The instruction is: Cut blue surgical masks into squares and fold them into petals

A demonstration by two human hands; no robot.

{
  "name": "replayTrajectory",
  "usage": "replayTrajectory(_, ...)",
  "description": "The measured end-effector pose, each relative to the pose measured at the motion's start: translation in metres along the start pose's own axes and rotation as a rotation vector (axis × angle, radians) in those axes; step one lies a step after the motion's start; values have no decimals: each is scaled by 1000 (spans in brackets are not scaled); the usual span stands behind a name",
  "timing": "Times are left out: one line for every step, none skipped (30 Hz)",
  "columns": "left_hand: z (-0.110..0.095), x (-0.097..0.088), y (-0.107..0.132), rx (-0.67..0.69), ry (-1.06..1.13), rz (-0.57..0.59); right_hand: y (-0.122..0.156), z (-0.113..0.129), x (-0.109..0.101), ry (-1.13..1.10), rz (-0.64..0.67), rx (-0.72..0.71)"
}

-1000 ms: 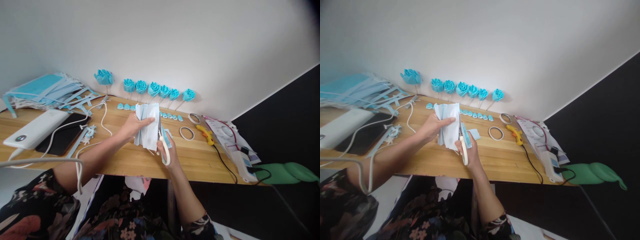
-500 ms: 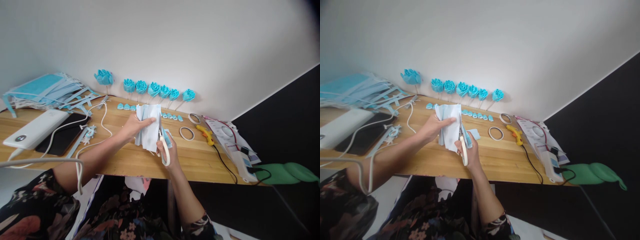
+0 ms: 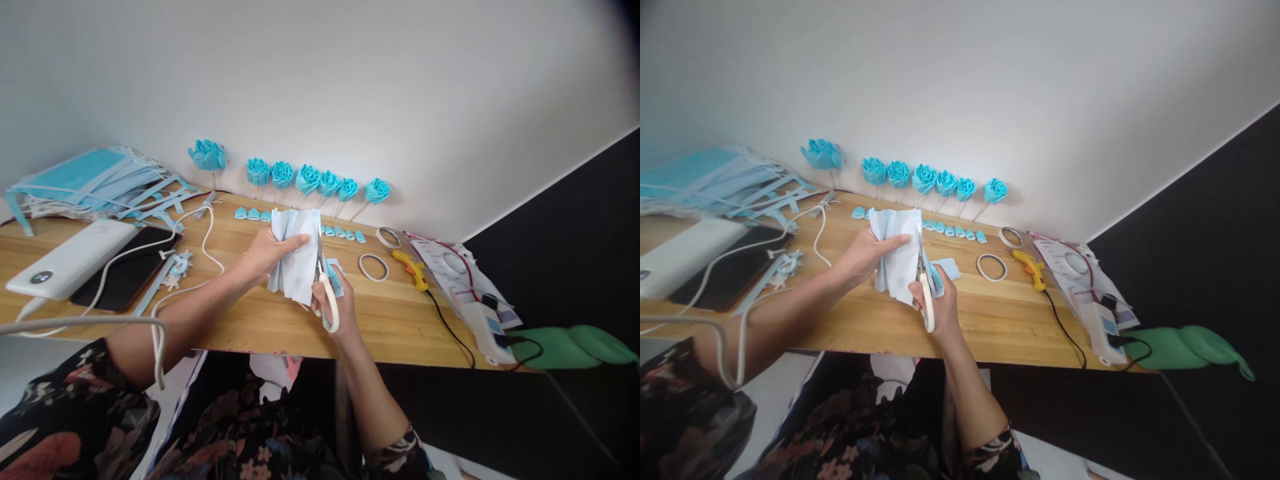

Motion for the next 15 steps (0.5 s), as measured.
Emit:
replayTrajectory(0, 0, 0, -8, 6, -1, 0, 0, 0, 1, -2, 0)
replayTrajectory(0, 0, 0, -12, 8, -2, 0, -1, 0, -3, -4, 1)
replayTrajectory(0, 0, 0, -13, 6, -2, 0, -1, 0, -10, -8, 3)
replayTrajectory(0, 0, 0, -11, 4, 0, 0, -1, 0, -17, -11, 8)
replayTrajectory(0, 0, 0, -7, 0, 3, 0, 0, 0, -23, -16, 14)
replayTrajectory(0, 0, 0, -1, -3, 8, 0, 1, 1, -26, -20, 22)
replayTrajectory(0, 0, 0, 5, -5, 13, 1, 2, 2, -26, -25, 30)
replayTrajectory(0, 0, 0, 10, -8, 17, 1, 3, 3, -27, -30, 37)
replayTrajectory(0, 0, 0, 12, -11, 20, 1, 4, 3, -29, -34, 42)
replayTrajectory(-1, 0, 0, 13, -14, 22, 1, 5, 4, -33, -38, 45)
replayTrajectory(-1, 0, 0, 14, -16, 24, 1, 6, 5, -38, -41, 49)
replayTrajectory(-1, 0, 0, 15, -16, 26, 1, 6, 5, -43, -44, 54)
replayTrajectory(-1, 0, 0, 15, -15, 29, 1, 6, 6, -47, -46, 60)
replayTrajectory(0, 0, 0, 15, -14, 31, 1, 7, 7, -51, -47, 64)
replayTrajectory(0, -1, 0, 13, -14, 32, 1, 7, 7, -53, -47, 67)
Point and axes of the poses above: each hand's wrist, its own y-axis away from the middle knuckle, its own x-axis out of the palm, z = x × y, the point moved 1 cm from there along -y, towards the middle knuckle, and after that the axes turned 6 degrees about -y, right-handed, at the moved point
